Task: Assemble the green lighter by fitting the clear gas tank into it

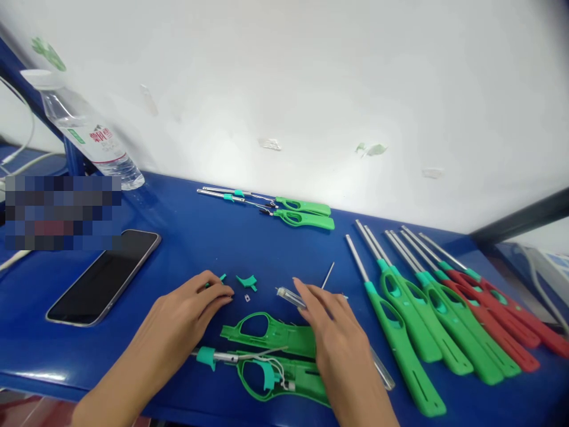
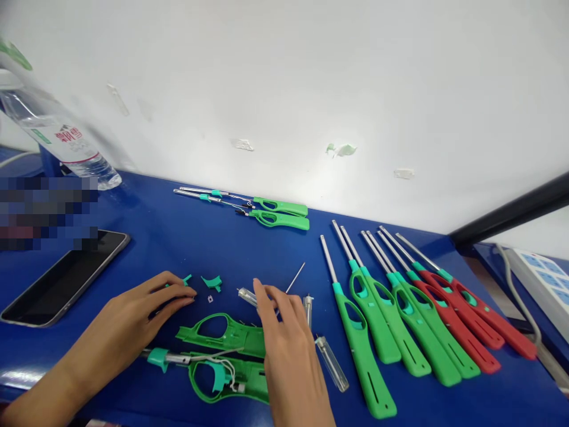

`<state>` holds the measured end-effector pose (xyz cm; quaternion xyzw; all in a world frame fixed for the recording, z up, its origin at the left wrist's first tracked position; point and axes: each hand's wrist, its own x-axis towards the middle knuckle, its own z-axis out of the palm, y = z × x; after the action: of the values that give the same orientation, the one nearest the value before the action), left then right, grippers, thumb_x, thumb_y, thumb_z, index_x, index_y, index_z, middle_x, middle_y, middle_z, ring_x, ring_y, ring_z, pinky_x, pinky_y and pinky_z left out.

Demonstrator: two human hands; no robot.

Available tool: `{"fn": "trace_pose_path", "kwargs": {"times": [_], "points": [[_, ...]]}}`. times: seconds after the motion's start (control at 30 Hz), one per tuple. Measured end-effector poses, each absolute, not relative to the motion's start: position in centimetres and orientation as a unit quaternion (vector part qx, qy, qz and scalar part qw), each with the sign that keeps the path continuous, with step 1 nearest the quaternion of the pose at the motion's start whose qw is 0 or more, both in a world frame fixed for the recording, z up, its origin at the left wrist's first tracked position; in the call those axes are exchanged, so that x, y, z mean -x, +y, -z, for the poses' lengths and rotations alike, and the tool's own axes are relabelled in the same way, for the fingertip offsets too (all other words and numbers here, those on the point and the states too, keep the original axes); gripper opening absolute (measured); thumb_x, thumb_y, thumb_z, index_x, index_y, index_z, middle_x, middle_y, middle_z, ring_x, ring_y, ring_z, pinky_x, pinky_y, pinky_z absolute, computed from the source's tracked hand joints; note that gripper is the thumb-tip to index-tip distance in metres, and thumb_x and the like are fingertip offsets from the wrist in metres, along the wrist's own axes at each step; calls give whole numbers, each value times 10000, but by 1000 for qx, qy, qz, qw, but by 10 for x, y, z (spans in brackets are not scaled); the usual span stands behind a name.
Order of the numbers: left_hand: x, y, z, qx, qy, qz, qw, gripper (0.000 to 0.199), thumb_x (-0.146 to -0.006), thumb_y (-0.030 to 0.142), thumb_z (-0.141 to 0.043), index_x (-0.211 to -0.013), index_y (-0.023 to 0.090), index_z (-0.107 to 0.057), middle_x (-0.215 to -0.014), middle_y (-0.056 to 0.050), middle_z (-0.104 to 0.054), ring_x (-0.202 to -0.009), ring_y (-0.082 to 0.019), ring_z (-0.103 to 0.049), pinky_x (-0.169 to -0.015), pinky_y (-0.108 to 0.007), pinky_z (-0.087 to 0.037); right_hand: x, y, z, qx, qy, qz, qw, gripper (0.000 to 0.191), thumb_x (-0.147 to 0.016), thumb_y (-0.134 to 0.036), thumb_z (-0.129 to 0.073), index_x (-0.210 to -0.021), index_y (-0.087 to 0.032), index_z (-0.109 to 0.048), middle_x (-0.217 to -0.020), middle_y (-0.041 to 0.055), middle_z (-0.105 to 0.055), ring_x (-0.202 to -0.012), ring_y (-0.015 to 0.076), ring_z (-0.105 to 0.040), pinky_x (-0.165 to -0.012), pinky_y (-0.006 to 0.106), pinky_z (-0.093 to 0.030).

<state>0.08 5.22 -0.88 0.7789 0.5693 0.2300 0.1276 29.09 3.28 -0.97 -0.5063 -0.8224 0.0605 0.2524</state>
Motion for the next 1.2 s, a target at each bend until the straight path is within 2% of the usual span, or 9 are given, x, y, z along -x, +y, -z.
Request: {"fn": "trace_pose_path", "kwargs": {"times": [0.1,0.17,0.3,0.43,0.53,0.73,0.93,1.2], "points": [[-1,53,14,-766,581,-229,149,395,-1139,519,-438,-1065,301,-759,-1053,13,-722,-800,-179,-757,-697,-279,-533,-295,28,5,506,-795,-137,306,724,-1042,16,-329,-1673,-329,-419,-1306,68,-749,-1102,246,-702,-822,383,-693],[-1,53,16,-761,583,-231,165,349,-1126,501,-465,-1031,303,-736,-1039,24,-709,-775,-167,-739,-705,-275,-524,-296,28,3,507,-779,-150,338,618,-1079,-40,-379,-1617,-318,-498,-1225,56,-776,-1054,242,-722,-832,385,-687],[-8,52,7,-754,578,-254,185,277,-1100,474,-521,-991,312,-718,-1025,34,-699,-762,-151,-714,-684,-259,-503,-292,27,2,523,-760,-154,354,373,-1129,-205,-510,-1455,-339,-634,-1205,21,-790,-1053,229,-771,-939,401,-661],[-23,42,-11,-741,564,-302,202,219,-1089,472,-598,-986,330,-728,-988,42,-714,-702,-126,-672,-587,-228,-478,-281,20,-1,527,-731,-208,380,240,-1118,-265,-576,-1296,-363,-703,-1085,-19,-789,-960,183,-775,-835,306,-646],[-37,33,-23,-728,552,-347,213,195,-1077,458,-647,-953,326,-721,-938,53,-720,-662,-109,-661,-543,-195,-492,-270,13,-4,510,-708,-250,419,235,-1104,-270,-597,-1273,-355,-736,-1003,-10,-782,-876,177,-763,-785,289,-630],[-52,26,-37,-691,538,-419,239,154,-1053,356,-674,-915,345,-742,-918,69,-763,-803,-125,-741,-705,-162,-586,-258,7,-7,500,-687,-279,448,219,-1086,-300,-635,-1250,-373,-761,-972,-16,-798,-850,179,-775,-770,277,-634],[-55,23,-36,-687,550,-413,236,141,-1045,364,-672,-936,336,-757,-927,54,-779,-790,-145,-746,-631,-189,-566,-255,5,-11,472,-674,-289,489,266,-1059,-206,-684,-1264,-363,-746,-1047,-13,-810,-883,166,-786,-801,254,-656],[-60,18,-38,-648,562,-444,259,203,-1027,423,-694,-865,310,-741,-843,40,-751,-704,-145,-701,-582,-190,-556,-249,1,-10,457,-668,-264,525,313,-1029,-125,-701,-1241,-344,-770,-1007,3,-788,-850,166,-769,-724,260,-652]]}}
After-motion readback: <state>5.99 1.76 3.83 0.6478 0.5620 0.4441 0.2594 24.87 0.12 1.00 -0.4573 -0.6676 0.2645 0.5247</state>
